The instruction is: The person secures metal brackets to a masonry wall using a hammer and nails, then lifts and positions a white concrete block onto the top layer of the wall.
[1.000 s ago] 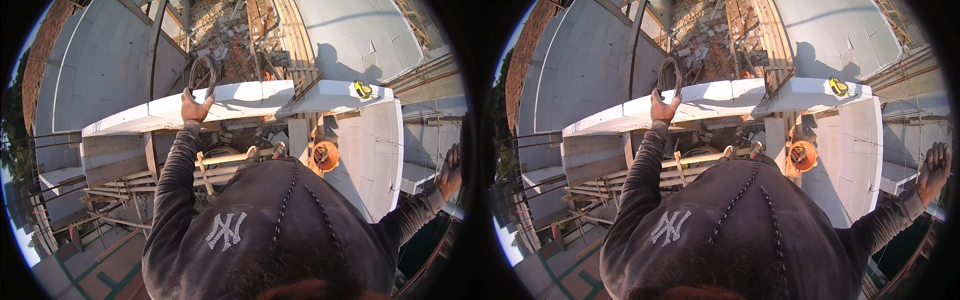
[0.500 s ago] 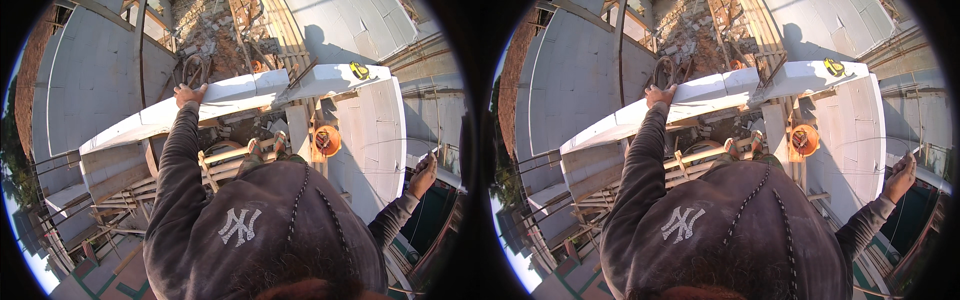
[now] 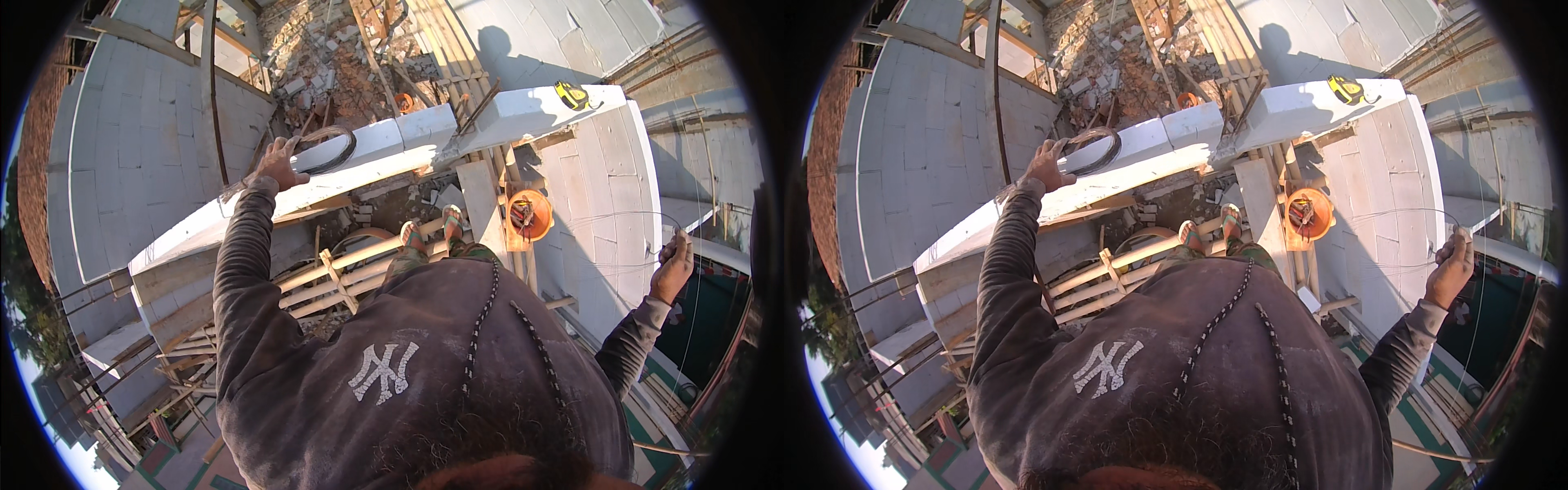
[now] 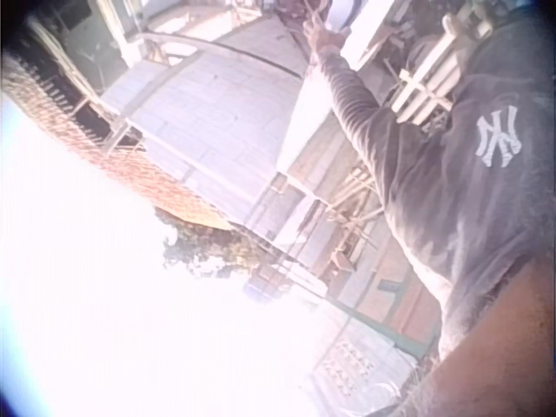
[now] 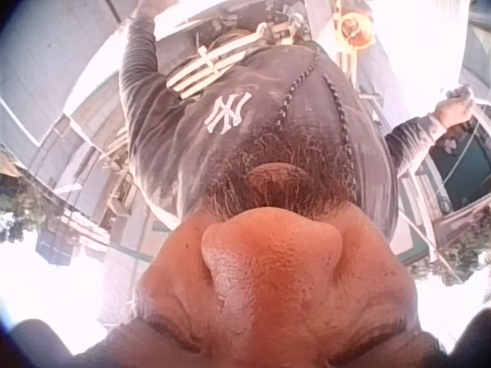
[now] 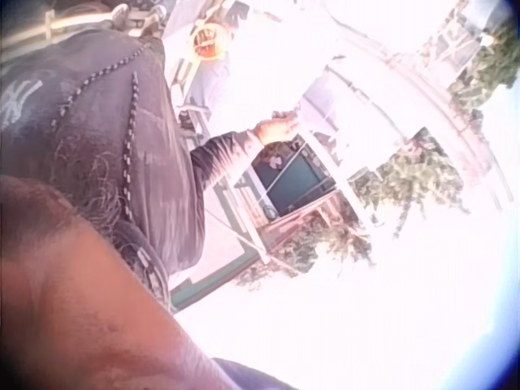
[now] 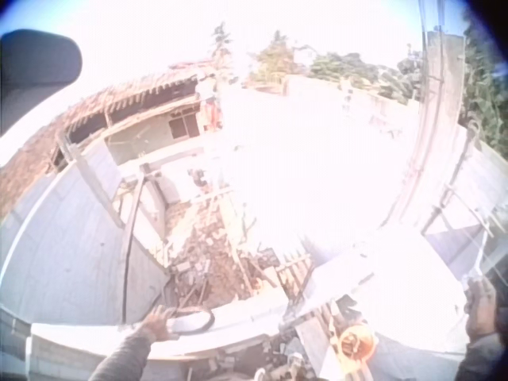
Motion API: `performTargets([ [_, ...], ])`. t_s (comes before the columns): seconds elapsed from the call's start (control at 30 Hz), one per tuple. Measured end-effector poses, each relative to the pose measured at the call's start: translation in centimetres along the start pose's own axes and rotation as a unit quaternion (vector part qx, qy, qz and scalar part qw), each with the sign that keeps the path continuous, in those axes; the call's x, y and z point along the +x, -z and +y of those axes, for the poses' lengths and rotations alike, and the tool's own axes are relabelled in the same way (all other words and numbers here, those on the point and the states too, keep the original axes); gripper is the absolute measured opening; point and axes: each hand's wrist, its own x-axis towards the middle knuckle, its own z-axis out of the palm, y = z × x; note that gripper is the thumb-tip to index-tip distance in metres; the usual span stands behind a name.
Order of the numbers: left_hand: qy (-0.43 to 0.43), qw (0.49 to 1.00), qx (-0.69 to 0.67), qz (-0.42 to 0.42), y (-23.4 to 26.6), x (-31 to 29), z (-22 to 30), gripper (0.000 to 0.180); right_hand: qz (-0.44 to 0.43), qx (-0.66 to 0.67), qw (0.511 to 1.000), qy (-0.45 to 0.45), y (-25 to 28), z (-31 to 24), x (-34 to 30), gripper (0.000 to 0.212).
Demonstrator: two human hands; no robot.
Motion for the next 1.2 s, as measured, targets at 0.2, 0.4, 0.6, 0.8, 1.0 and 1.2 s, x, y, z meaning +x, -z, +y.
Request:
performTargets([
  [0.2,0.039,0.999,0.000,0.003,-3.6,-0.3,-1.1,0.106,-0.010,-0.021,0.999,0.027,-2.4,0.0,-1.4,0.016],
  [0.4,0.019,0.998,-0.039,0.039,-4.6,0.6,-0.8,0.107,-0.021,-0.025,0.999,0.009,-2.9,-0.7,-2.2,0.017],
  [0.6,0.062,0.997,-0.053,0.006,-5.1,0.1,-0.6,0.131,-0.016,-0.024,1.000,0.006,-3.5,0.3,-2.3,0.019],
  [0.8,0.079,0.997,-0.020,-0.018,-3.2,-0.8,1.4,0.157,-0.010,-0.040,0.999,-0.010,-3.5,0.8,-3.5,0.017],
  [1.0,0.079,0.997,0.003,0.008,-3.5,-1.1,1.7,0.162,-0.009,-0.031,0.999,0.001,-3.9,1.0,-3.8,0.017],
  [1.2,0.068,0.996,-0.001,0.061,-3.5,-1.5,2.5,0.160,-0.015,-0.023,1.000,-0.002,-4.3,0.2,-4.0,0.017],
])
